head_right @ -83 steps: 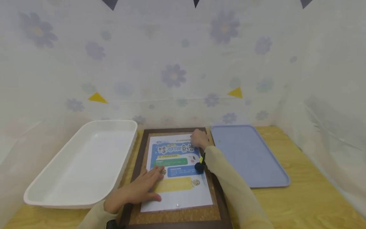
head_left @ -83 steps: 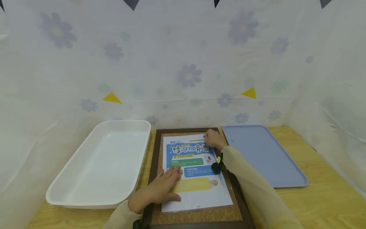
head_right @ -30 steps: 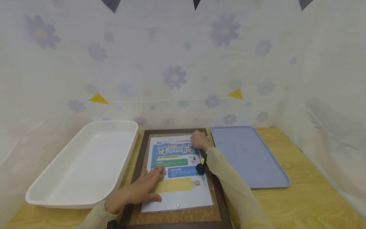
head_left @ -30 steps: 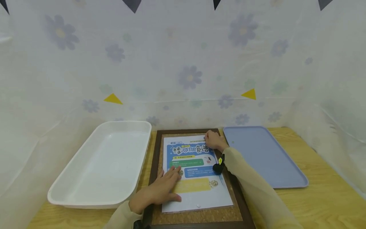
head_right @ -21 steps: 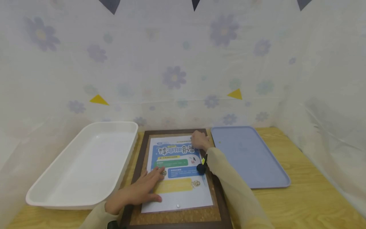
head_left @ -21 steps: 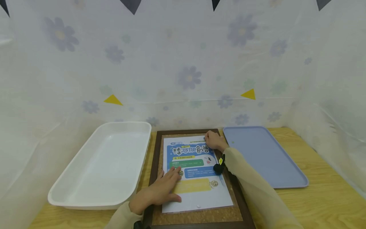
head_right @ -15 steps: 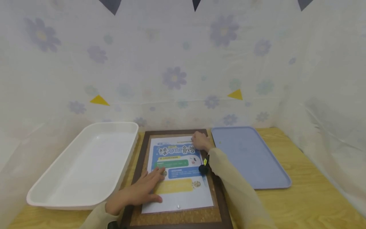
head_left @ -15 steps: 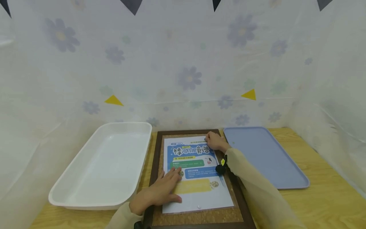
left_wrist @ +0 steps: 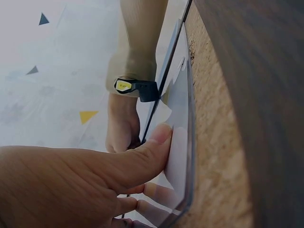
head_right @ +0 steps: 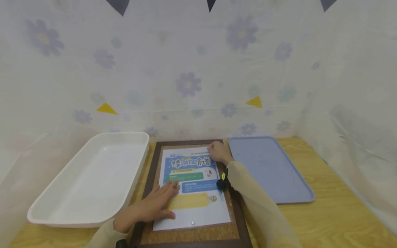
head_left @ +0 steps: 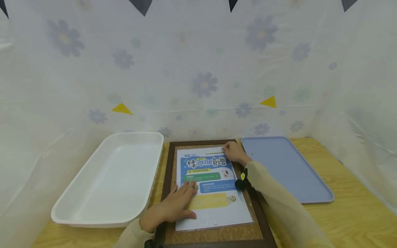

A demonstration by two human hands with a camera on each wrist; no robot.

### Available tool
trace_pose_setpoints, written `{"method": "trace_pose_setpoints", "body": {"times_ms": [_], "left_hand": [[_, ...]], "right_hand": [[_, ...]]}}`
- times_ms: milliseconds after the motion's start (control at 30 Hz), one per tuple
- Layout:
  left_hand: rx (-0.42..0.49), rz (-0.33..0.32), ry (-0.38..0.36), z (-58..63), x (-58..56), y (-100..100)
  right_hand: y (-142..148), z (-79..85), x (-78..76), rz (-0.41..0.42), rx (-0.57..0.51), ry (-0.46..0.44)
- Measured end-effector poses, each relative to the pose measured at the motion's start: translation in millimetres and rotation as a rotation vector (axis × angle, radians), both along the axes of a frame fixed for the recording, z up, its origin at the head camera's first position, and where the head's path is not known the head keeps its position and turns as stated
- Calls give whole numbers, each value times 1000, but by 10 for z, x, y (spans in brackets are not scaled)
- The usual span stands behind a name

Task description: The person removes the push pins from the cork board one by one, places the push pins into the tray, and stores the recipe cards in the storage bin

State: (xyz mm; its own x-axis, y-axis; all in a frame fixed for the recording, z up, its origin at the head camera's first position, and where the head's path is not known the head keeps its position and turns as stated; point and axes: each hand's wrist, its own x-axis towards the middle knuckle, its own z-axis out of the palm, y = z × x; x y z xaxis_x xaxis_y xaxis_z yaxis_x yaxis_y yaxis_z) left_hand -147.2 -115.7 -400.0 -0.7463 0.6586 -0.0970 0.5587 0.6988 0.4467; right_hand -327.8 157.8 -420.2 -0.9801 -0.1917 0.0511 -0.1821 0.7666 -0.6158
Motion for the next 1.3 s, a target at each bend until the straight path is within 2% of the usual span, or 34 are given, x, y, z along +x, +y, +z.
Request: {"method": "trace_pose_setpoints", "body": {"times_ms": [167, 433, 667, 833, 1033, 1300], "left_hand": [[-4, 0, -7, 3, -8, 12], [-6, -7, 0, -6, -14, 17], [-3, -13, 14, -14, -21, 12], [4, -16, 16, -19, -24, 5], [7, -11, 16, -12, -23, -16], [-2, -27, 33, -14, -37, 4]], "right_hand": [[51, 21, 14, 26, 13, 28], [155, -14, -11, 2, -1, 44], [240, 2, 3, 64, -8, 68], [291, 55, 62, 72, -7, 8], [382, 88, 106, 49, 33, 6], [553, 78, 167, 42, 5, -37]]}}
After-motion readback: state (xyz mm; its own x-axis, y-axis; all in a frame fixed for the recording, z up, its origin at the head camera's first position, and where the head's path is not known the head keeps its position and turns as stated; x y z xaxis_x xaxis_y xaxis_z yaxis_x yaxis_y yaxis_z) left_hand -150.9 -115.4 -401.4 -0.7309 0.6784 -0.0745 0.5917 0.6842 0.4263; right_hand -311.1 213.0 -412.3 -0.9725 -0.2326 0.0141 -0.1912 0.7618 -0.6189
